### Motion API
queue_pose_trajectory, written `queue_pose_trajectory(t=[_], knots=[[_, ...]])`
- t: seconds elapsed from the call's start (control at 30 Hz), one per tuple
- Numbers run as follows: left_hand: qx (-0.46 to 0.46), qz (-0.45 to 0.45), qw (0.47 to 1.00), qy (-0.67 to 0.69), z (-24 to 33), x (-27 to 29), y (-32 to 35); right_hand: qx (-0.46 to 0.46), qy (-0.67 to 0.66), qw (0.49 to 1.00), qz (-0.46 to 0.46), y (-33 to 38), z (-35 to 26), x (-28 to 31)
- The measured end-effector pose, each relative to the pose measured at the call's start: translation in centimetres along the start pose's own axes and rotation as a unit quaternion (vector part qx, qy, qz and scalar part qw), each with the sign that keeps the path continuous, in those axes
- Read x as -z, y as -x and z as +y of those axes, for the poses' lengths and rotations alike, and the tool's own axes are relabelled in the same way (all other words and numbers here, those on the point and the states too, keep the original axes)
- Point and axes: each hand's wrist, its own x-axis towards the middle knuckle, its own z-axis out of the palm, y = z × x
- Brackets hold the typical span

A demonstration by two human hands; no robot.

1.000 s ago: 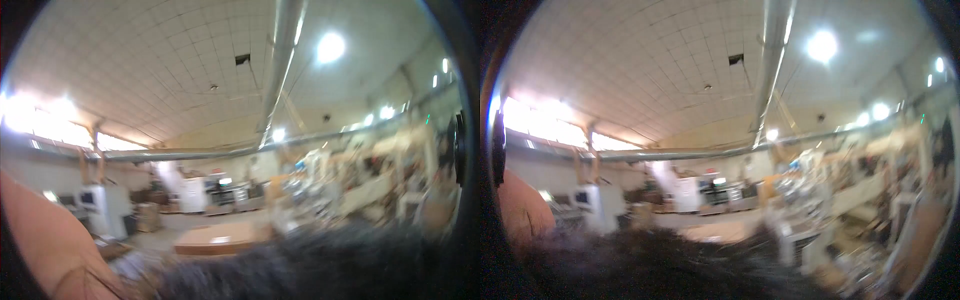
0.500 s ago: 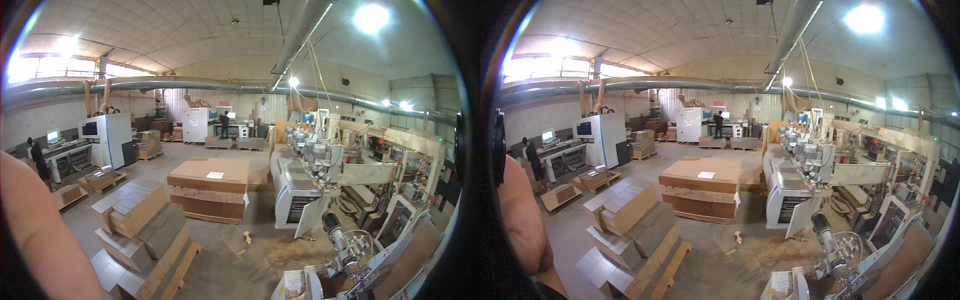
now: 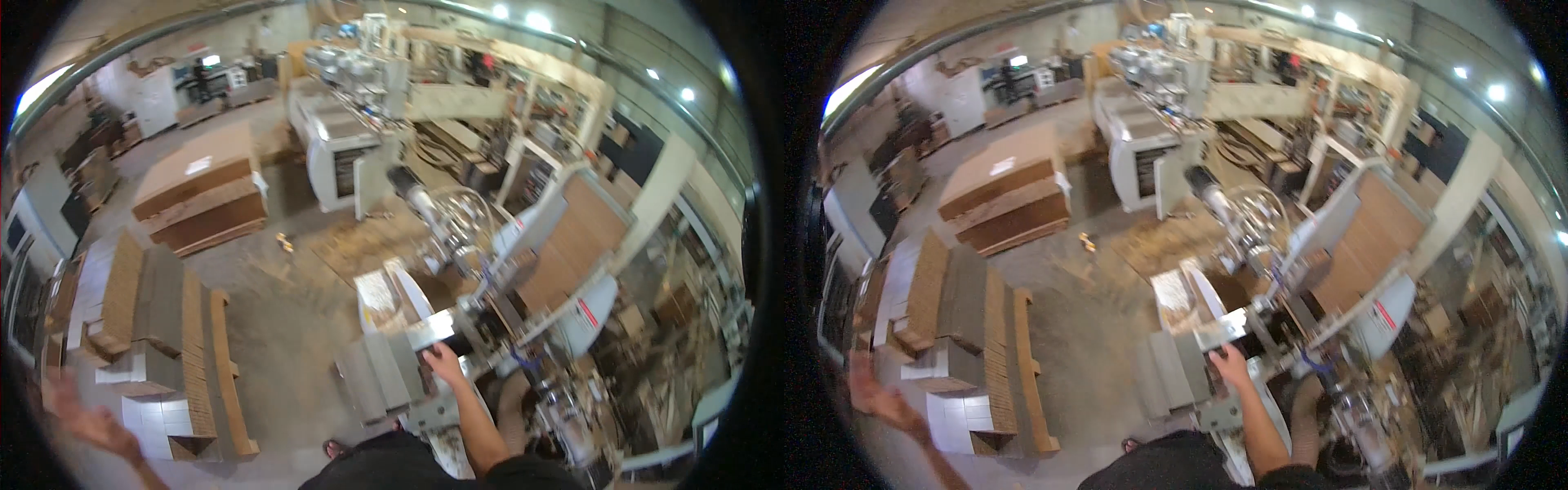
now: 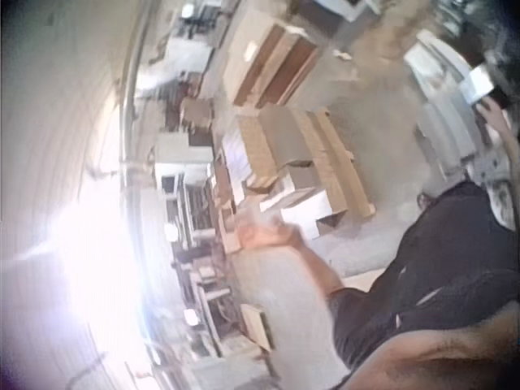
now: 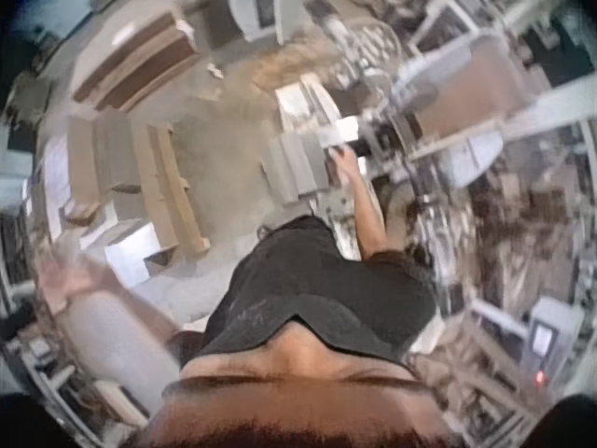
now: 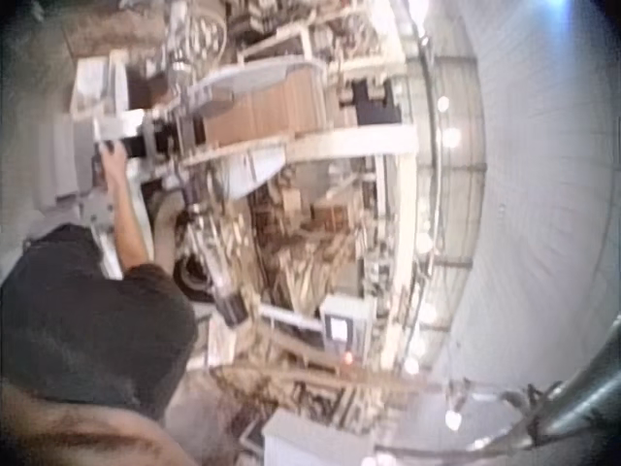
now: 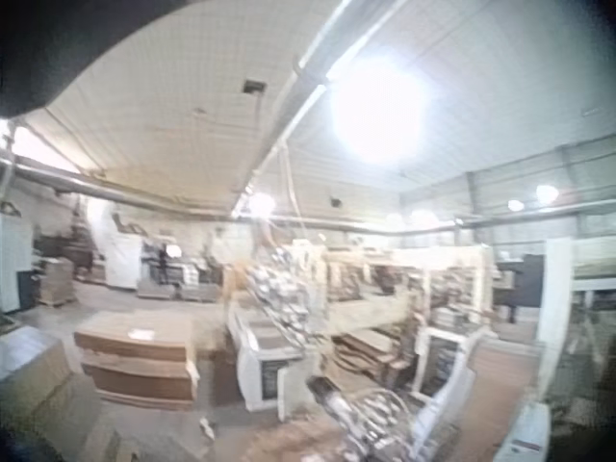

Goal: The person picks up wooden blocks from a stack and feeds them into an industrial machine.

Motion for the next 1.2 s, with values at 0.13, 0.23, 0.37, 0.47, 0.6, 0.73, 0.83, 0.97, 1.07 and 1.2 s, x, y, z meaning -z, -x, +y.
queue_pose_trajectory(t=[0.13, 0.23, 0.37, 0.47, 0.6, 0.73, 0.83, 0.97, 1.07, 1.2], knots=[[0.398, -0.28, 0.861, -0.147, -6.3, 4.2, 38.9, -0.018, 0.176, 0.976, 0.124, -1.4, -2.6, 1.6], [0.079, -0.566, 0.745, -0.344, 3.9, 6.6, 53.6, -0.069, 0.266, 0.952, 0.132, -2.2, -4.8, 3.0], [0.319, -0.828, 0.453, -0.088, 17.1, 10.7, 56.3, -0.116, 0.42, 0.899, 0.039, -2.0, -0.3, 4.2], [0.383, -0.818, 0.42, -0.084, 19.3, 12.1, 54.4, -0.156, 0.449, 0.878, -0.052, -1.9, 2.6, 3.3], [0.466, -0.789, 0.389, -0.091, 20.4, 13.3, 52.2, -0.165, 0.492, 0.855, 0.03, -1.8, 4.1, 1.1], [0.646, -0.651, 0.39, -0.082, 20.6, 13.3, 51.2, -0.128, 0.222, 0.966, 0.034, -2.1, 2.0, 1.5], [0.884, -0.255, 0.392, -0.013, 20.2, 11.3, 51.8, -0.206, -0.151, 0.966, 0.032, -2.5, 1.5, 2.6], [0.864, -0.315, 0.39, 0.046, 19.2, 9.2, 54.9, -0.136, -0.183, 0.974, -0.001, 0.1, -3.3, 2.8], [0.55, -0.669, 0.499, 0.039, 18.0, 8.7, 58.3, -0.108, -0.125, 0.986, -0.032, 0.5, -3.5, 0.6], [0.402, -0.758, 0.509, 0.068, 15.9, 6.8, 60.2, -0.059, 0.116, 0.987, -0.096, 1.5, -2.8, -2.0]])
